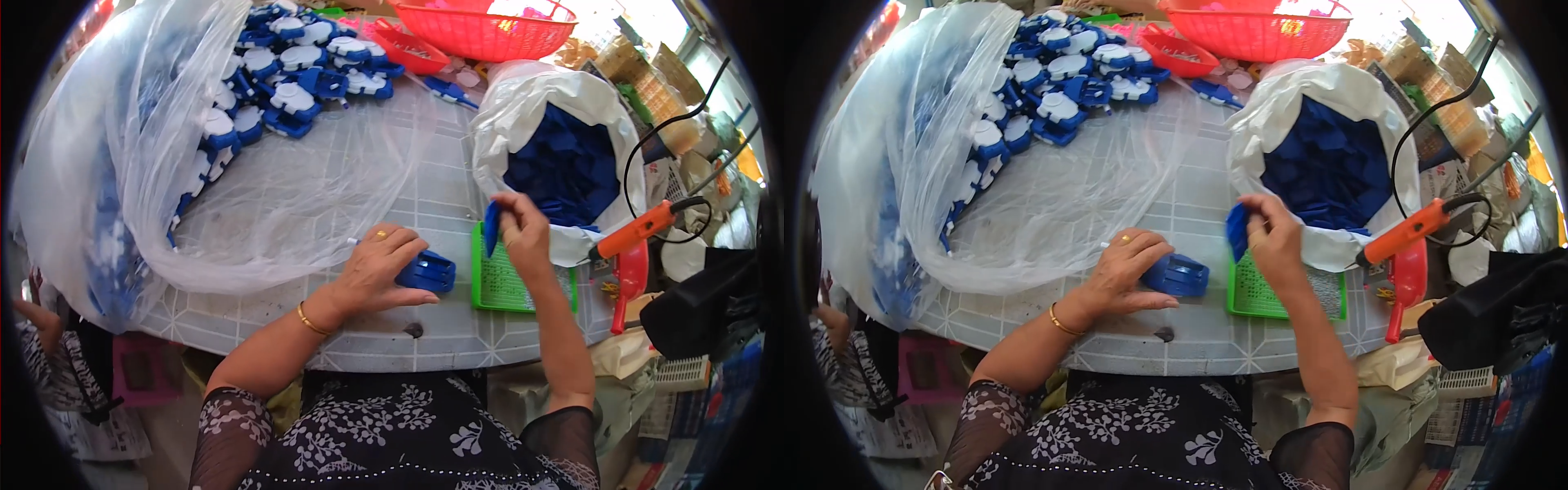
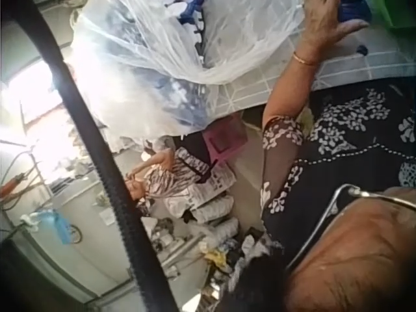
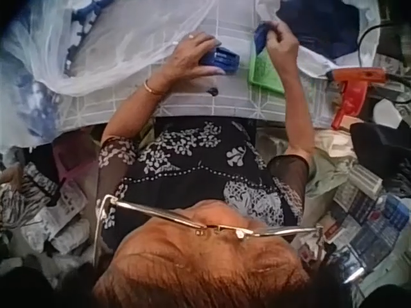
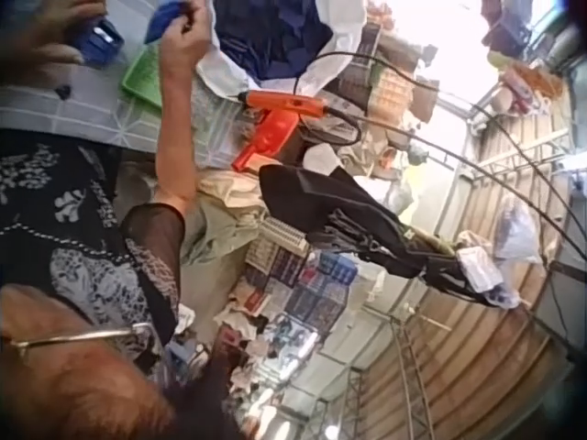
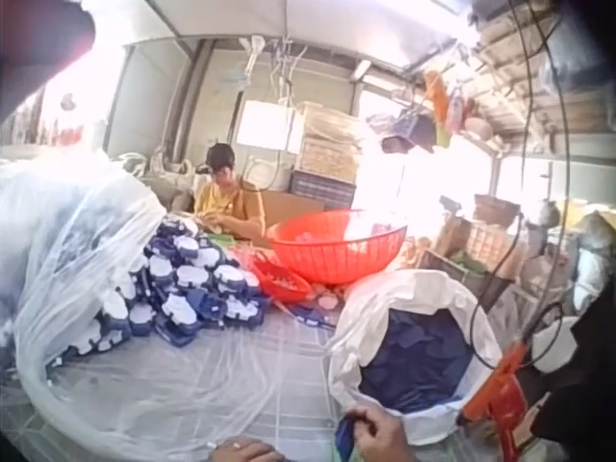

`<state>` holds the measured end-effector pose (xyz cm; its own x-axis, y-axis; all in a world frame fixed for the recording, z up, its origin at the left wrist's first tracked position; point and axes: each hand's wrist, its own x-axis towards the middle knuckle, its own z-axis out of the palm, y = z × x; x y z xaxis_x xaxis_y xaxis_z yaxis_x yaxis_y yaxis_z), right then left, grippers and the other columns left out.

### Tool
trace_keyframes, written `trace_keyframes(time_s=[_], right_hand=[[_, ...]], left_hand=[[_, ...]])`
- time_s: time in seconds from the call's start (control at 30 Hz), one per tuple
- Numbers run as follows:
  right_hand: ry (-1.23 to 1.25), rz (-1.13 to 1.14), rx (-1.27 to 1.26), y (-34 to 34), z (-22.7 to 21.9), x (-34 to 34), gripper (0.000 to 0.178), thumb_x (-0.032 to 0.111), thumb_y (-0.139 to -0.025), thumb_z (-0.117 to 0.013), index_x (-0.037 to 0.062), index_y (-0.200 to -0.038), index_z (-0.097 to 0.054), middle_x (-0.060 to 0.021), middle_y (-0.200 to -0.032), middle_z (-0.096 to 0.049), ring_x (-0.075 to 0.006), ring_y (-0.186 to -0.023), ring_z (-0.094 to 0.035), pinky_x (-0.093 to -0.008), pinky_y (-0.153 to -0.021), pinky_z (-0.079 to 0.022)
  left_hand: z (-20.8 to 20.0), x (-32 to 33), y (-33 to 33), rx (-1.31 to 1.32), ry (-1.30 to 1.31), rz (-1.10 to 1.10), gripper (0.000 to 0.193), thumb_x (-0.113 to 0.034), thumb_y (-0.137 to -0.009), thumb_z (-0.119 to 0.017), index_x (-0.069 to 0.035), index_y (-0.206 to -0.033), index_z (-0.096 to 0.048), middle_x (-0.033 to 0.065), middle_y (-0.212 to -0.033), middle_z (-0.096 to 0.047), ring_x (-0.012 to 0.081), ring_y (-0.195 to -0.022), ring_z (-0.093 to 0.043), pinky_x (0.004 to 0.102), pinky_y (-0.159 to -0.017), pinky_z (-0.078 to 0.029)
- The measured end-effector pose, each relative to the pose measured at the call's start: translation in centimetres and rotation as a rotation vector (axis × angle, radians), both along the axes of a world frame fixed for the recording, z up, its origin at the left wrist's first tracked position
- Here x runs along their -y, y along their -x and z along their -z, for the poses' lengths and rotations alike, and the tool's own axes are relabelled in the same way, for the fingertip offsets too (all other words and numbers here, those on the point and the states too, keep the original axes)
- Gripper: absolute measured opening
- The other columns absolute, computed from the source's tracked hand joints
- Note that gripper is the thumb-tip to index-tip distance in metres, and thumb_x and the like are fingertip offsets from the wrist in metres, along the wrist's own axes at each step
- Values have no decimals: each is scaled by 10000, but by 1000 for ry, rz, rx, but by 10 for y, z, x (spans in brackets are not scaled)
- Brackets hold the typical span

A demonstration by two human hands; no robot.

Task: Assembling blue and white plastic components using an electric screwdriver.

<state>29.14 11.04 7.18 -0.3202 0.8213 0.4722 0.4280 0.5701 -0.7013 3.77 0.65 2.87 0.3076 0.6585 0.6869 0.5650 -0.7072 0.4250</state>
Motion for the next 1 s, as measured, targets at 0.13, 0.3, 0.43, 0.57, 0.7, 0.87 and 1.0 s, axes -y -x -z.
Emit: trace_keyframes(time_s=[0.13, 0.3, 0.43, 0.57, 0.7, 0.87, 1.0], right_hand=[[-127, -148, 113, 52, 6, 45, 304, -101, -876, -532, 26, -1117, -667, -136, -988, -644, -282, -889, -664, -330, -774, -531], [508, -304, -469, 49, 16, 39, 213, 92, -1012, -589, -3, -1195, -644, -59, -1104, -670, -133, -970, -642, -278, -855, -516], [876, -552, -500, 36, 16, 42, 387, 268, -1006, -660, 4, -1281, -592, -64, -1141, -671, -149, -1018, -657, -305, -869, -543], [960, -653, -364, 38, 7, 47, 490, 280, -944, -737, -3, -1305, -562, -95, -1144, -674, -195, -1026, -680, -307, -816, -555], [843, -483, -288, 25, 3, 48, 497, 269, -893, -795, 0, -1263, -599, -101, -1122, -688, -199, -1002, -687, -298, -811, -552], [-259, -276, 475, 12, 23, 54, 586, 304, -751, -857, 16, -1216, -647, -163, -1116, -710, -317, -924, -688, -404, -792, -515], [-312, -334, 506, 8, 32, 53, 574, 301, -758, -849, 16, -1212, -646, -152, -1112, -714, -307, -927, -690, -396, -787, -513]], left_hand=[[4, 4, -5, 219, 231, -31, 485, -382, -812, -824, -22, -1091, -660, 127, -889, -645, 301, -803, -615, 381, -754, -489], [0, 13, -2, 647, 592, 185, 212, -204, -981, -677, -4, -1051, -681, 20, -817, -639, 87, -742, -569, 265, -667, -462], [2, 3, 9, 687, 597, 156, 194, -176, -982, -666, 2, -1056, -684, 37, -878, -632, 111, -797, -555, 270, -724, -463], [17, -3, 12, 579, 417, 163, 237, -180, -954, -700, -13, -1121, -681, 83, -1065, -632, 191, -992, -582, 310, -859, -466], [19, -8, 16, 289, 251, 83, 539, -295, -835, -826, -9, -1248, -630, 127, -1221, -612, 273, -1151, -576, 386, -962, -462], [19, -8, 13, -94, 347, 60, 789, -369, -680, -896, -16, -1308, -576, 160, -1263, -601, 362, -1198, -558, 450, -1009, -426], [24, -10, 14, -118, 339, 57, 800, -376, -669, -887, -32, -1319, -571, 151, -1254, -605, 362, -1183, -562, 446, -1009, -422]])
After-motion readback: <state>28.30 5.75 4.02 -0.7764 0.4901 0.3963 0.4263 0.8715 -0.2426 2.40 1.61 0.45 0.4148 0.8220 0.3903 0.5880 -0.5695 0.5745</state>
